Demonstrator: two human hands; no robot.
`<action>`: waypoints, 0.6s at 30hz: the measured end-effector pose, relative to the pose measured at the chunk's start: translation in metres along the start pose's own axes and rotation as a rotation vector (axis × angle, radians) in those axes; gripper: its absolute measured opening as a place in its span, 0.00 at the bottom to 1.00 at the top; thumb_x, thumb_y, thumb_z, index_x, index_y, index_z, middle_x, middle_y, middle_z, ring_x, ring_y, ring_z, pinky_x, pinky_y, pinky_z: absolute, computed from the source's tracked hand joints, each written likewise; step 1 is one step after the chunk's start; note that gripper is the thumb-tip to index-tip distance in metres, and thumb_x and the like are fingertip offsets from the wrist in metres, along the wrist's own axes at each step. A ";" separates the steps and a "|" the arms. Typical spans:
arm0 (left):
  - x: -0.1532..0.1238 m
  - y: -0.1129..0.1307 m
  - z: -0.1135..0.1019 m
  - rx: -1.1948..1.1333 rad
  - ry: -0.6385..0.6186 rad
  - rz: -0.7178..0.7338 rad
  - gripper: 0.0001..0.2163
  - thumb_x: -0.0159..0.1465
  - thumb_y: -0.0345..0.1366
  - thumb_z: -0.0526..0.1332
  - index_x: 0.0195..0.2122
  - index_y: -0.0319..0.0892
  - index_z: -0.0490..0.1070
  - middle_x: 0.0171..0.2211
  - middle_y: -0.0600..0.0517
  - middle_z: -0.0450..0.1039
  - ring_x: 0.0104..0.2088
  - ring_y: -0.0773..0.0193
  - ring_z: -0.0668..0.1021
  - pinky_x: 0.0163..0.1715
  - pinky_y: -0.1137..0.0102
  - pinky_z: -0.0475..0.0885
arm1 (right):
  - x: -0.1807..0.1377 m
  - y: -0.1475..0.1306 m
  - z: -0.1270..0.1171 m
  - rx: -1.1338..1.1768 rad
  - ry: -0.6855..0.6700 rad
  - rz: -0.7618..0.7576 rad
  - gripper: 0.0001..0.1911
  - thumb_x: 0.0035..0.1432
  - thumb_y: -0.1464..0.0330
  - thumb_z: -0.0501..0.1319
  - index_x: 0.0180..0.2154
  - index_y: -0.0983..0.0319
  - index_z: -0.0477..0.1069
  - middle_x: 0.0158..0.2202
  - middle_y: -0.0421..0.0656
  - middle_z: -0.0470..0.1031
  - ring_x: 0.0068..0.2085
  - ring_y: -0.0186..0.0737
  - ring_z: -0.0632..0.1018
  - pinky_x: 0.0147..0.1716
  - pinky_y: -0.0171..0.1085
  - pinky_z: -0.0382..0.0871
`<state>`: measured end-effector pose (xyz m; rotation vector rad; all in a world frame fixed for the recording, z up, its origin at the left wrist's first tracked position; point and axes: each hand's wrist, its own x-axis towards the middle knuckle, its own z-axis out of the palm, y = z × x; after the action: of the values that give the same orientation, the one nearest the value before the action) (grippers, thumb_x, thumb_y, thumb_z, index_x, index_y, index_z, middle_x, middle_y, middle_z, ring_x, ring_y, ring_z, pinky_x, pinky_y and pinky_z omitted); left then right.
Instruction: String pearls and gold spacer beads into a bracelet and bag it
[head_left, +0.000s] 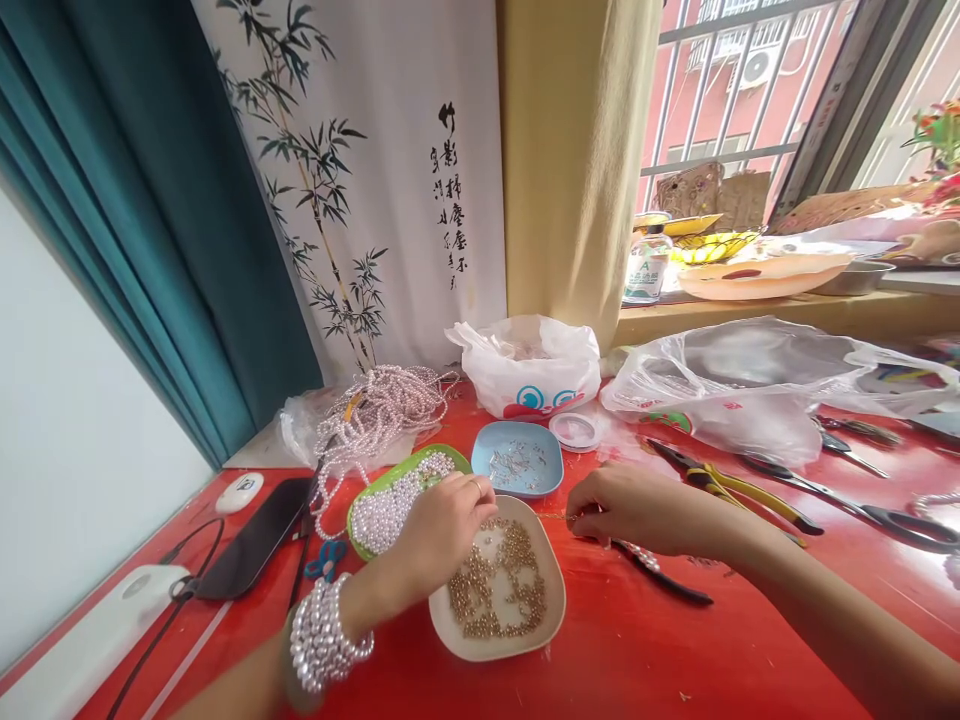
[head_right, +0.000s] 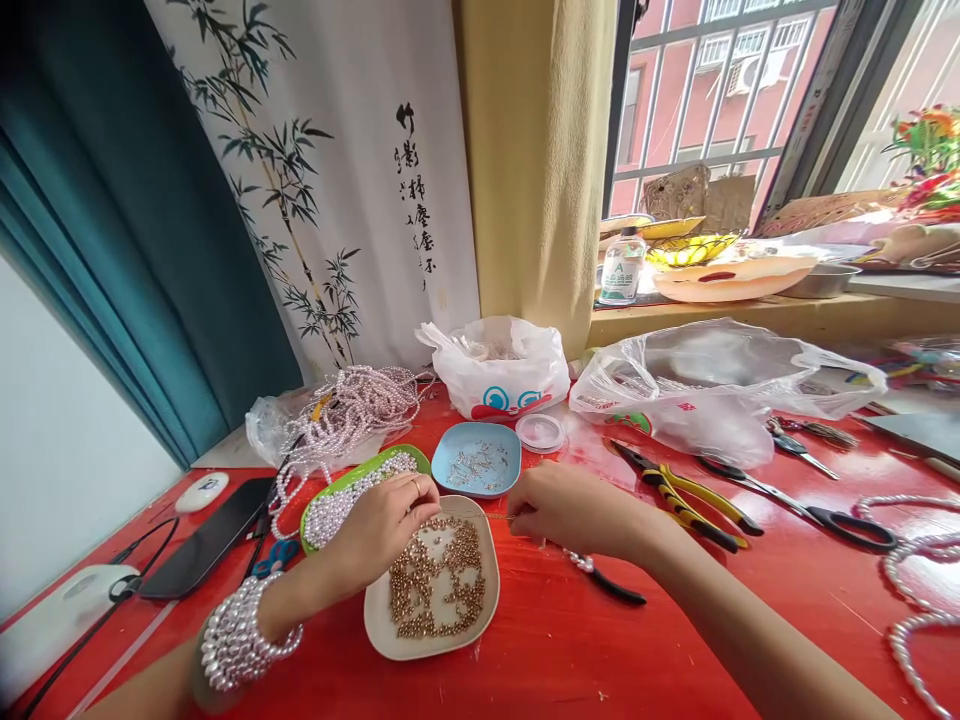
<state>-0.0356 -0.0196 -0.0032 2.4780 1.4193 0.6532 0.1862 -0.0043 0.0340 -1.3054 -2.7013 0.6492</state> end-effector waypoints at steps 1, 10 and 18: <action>0.000 -0.001 0.001 0.040 0.003 0.019 0.07 0.62 0.31 0.51 0.28 0.41 0.64 0.28 0.53 0.69 0.32 0.63 0.70 0.32 0.69 0.62 | 0.000 0.000 0.000 -0.008 -0.001 0.006 0.10 0.46 0.74 0.52 0.17 0.62 0.67 0.17 0.37 0.69 0.18 0.30 0.64 0.18 0.30 0.51; -0.004 -0.001 0.005 0.283 0.022 0.134 0.08 0.64 0.31 0.48 0.31 0.40 0.64 0.30 0.51 0.68 0.32 0.62 0.68 0.29 0.69 0.62 | 0.007 0.013 0.013 -0.091 0.065 0.029 0.11 0.44 0.77 0.54 0.21 0.61 0.72 0.20 0.39 0.74 0.21 0.35 0.70 0.20 0.32 0.53; -0.004 0.000 0.005 0.281 0.057 0.180 0.08 0.65 0.31 0.48 0.31 0.40 0.64 0.29 0.52 0.67 0.31 0.63 0.68 0.28 0.69 0.63 | 0.019 -0.016 0.029 0.030 0.247 -0.039 0.12 0.50 0.69 0.60 0.39 0.60 0.74 0.36 0.46 0.77 0.38 0.43 0.74 0.35 0.36 0.64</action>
<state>-0.0351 -0.0233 -0.0088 2.8528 1.4033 0.5974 0.1554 -0.0089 0.0117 -1.2324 -2.5024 0.4868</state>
